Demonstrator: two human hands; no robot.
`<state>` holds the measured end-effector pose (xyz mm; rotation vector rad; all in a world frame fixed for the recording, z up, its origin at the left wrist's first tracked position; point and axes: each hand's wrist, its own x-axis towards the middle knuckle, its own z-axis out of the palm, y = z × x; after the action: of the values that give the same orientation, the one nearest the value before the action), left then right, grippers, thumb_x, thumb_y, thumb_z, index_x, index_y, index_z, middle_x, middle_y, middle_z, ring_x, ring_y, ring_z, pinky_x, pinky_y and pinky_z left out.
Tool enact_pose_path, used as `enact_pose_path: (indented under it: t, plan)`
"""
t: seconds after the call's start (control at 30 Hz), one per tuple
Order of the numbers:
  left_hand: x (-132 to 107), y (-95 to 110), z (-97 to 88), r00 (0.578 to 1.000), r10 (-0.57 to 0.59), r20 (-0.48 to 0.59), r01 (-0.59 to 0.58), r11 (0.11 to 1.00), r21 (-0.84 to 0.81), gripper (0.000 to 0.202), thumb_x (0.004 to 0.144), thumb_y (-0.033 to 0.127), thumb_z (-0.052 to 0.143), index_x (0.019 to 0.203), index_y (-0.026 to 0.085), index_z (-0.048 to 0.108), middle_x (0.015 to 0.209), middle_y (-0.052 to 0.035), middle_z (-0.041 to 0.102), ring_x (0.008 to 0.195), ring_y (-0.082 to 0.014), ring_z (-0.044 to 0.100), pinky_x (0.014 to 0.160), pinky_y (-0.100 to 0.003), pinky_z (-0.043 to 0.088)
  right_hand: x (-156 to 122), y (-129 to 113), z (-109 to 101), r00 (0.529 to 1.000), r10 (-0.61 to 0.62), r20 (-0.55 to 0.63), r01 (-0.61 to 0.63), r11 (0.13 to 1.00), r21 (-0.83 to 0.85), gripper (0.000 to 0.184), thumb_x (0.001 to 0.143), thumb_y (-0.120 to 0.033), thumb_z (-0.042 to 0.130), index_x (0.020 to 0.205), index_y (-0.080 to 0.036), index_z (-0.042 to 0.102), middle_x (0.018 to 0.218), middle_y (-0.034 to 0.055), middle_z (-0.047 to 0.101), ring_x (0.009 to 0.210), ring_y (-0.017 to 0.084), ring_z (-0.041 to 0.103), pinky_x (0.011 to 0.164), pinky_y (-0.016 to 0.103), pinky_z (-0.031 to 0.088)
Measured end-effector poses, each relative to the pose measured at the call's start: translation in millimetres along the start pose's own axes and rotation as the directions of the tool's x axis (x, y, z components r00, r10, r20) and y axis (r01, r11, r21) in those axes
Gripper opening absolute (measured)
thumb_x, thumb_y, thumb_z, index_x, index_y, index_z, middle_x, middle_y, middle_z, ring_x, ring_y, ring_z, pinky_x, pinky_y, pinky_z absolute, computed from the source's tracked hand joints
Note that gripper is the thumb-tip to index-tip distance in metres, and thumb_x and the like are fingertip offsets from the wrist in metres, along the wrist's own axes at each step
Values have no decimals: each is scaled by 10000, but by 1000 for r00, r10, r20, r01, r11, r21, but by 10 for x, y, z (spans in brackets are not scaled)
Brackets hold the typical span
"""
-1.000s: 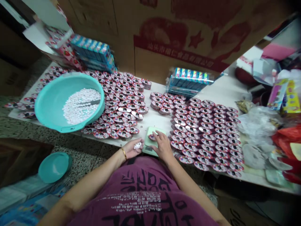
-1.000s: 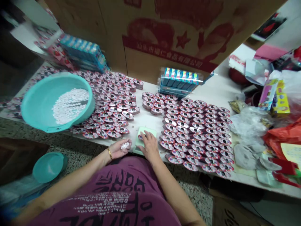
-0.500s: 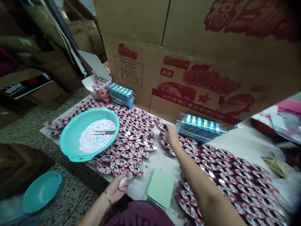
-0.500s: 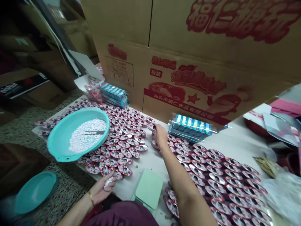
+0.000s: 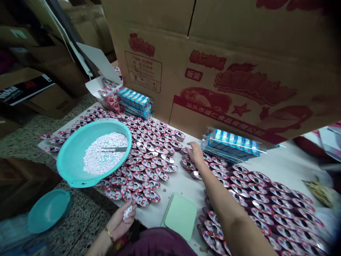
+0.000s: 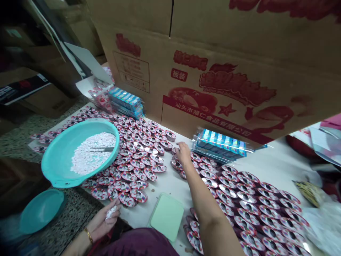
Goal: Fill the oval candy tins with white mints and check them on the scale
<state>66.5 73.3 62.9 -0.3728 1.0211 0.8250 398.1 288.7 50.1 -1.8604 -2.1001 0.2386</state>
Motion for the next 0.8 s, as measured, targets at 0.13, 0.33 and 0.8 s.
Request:
enact_pose_path:
  t: [0.13, 0.33, 0.8]
  plan:
    - [-19, 16, 106, 999, -16, 31, 15, 999, 44, 113, 800, 177, 440, 734, 111, 503, 591, -1, 480, 381, -5, 367, 286, -82, 216, -539, -66, -100, 982, -98, 161, 131, 969, -207, 172, 716, -325, 542, 737, -175, 625, 906, 104, 560, 895, 239, 457, 774, 375, 332]
    - [-159, -41, 305, 993, -9, 122, 3, 999, 53, 135, 807, 189, 428, 749, 106, 516, 590, -15, 510, 406, -23, 437, 308, -91, 280, -876, -259, -186, 994, -22, 110, 53, 955, -292, 171, 766, -173, 452, 746, -182, 622, 1030, 107, 531, 927, 233, 446, 744, 364, 327]
    - [-264, -378, 193, 963, -144, 228, 104, 978, 178, 171, 753, 123, 482, 862, 44, 587, 853, -162, 638, 863, -195, 599, 752, -272, 471, -2702, -977, -172, 984, -118, 133, 129, 989, -79, 160, 782, -194, 458, 867, -194, 593, 1039, 93, 551, 905, 214, 496, 742, 336, 401]
